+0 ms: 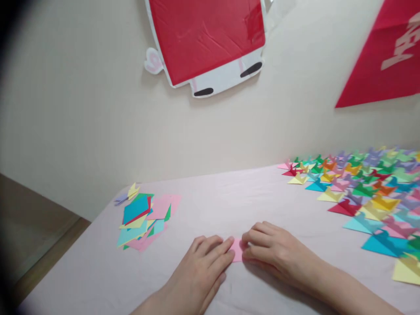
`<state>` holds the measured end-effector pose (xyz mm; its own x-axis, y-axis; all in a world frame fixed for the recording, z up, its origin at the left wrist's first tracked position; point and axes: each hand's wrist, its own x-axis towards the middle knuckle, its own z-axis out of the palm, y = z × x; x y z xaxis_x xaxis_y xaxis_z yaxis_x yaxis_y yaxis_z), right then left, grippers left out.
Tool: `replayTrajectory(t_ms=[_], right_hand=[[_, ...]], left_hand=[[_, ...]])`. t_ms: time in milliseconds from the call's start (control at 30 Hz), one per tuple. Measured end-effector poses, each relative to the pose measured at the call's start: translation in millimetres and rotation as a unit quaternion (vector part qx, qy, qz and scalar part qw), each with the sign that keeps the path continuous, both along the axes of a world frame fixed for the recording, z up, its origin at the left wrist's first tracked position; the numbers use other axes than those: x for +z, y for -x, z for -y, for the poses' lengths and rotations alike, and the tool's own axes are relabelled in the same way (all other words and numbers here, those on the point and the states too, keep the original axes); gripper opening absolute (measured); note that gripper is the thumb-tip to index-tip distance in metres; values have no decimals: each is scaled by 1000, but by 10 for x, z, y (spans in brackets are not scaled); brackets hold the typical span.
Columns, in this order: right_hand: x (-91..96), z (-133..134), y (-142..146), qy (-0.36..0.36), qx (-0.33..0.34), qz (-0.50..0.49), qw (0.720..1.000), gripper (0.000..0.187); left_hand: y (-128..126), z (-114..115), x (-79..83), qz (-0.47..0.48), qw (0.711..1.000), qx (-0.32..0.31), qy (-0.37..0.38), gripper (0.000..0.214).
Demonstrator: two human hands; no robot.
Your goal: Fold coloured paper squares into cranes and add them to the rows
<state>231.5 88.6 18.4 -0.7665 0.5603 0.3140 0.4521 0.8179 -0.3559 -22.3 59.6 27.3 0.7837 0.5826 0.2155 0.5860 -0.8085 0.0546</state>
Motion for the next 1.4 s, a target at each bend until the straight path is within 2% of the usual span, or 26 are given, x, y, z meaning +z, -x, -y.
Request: replayTrajectory(t_ms=[167,267,333,533,700,1000,1167,1400], right_hand=[[44,-10,-20,45,-2,-3,999,19],[47,-28,-65,66,-1,-12,998,27],[32,-38,-75,69,-1,-16,998,28],[-14,-53,-25,52,5,-14,999,17],[0,-12,40,50,-31,-27,998,15],[34,38,252,139,-131,-75,979,20],[-19,35,276,133,-145,-85,977,18],[-31,44,280,131,-152,-70,977,16]], left_hand=[[8,-3,-98,4,1000,6,-13,33],[27,-12,-125,3,1000,-2,-10,35],[36,-20,-129,4,1000,-10,-4,35],[39,-35,-111,26,999,-17,20,31],[31,-37,-122,38,999,-22,3,27],[2,-34,-175,51,998,-29,-34,24],[-8,-36,-191,39,996,-37,-70,17],[-72,-14,-191,92,989,-24,-111,19]])
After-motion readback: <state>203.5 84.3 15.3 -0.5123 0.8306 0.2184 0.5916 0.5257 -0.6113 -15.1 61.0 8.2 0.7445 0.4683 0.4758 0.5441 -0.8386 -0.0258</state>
